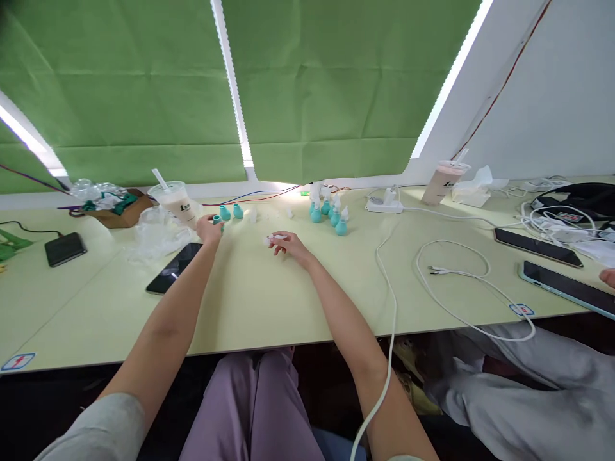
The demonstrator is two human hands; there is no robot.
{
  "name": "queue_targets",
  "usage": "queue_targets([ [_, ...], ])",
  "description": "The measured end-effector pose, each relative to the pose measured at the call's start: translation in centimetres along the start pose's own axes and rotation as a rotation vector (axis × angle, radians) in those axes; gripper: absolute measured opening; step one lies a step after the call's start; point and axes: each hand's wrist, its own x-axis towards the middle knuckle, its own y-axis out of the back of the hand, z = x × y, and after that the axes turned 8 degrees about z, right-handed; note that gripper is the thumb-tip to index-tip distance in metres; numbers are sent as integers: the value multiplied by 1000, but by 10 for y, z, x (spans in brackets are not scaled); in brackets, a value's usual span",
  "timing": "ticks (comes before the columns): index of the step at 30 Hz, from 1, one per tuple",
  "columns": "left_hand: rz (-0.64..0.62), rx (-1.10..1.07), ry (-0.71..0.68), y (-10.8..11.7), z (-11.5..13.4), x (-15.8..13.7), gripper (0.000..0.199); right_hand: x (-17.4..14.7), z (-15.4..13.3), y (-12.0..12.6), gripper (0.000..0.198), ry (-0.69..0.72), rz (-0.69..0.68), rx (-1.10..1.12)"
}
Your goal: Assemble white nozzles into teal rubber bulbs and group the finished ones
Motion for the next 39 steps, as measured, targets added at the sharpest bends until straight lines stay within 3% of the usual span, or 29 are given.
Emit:
queue_targets([
  [5,-8,-201,-228,7,13,-40,26,1,2,3,36,22,46,-6],
  [7,-164,-377,-389,13,21,-65,25,1,2,4,36,40,77,-8],
  [10,-471,-481,-459,22,30,-98,27,0,2,3,37,83,116,-23],
  [12,-537,-448,-497,27,32,-112,29,-1,3,3,37,113,125,-58],
  [17,-568,-309,-607,30,31,-122,24,0,8,1,36,193,133,-167],
  [21,-574,-299,-608,28,31,-124,26,1,11,4,33,249,137,-230],
  [27,-743,-327,-586,24,30,-130,31,-3,5,7,29,285,107,-363],
  [31,-744,-307,-647,21,29,-130,30,-6,0,8,25,321,121,-475],
  [39,-716,-198,-810,24,28,-133,25,-9,-2,12,22,220,35,-482],
])
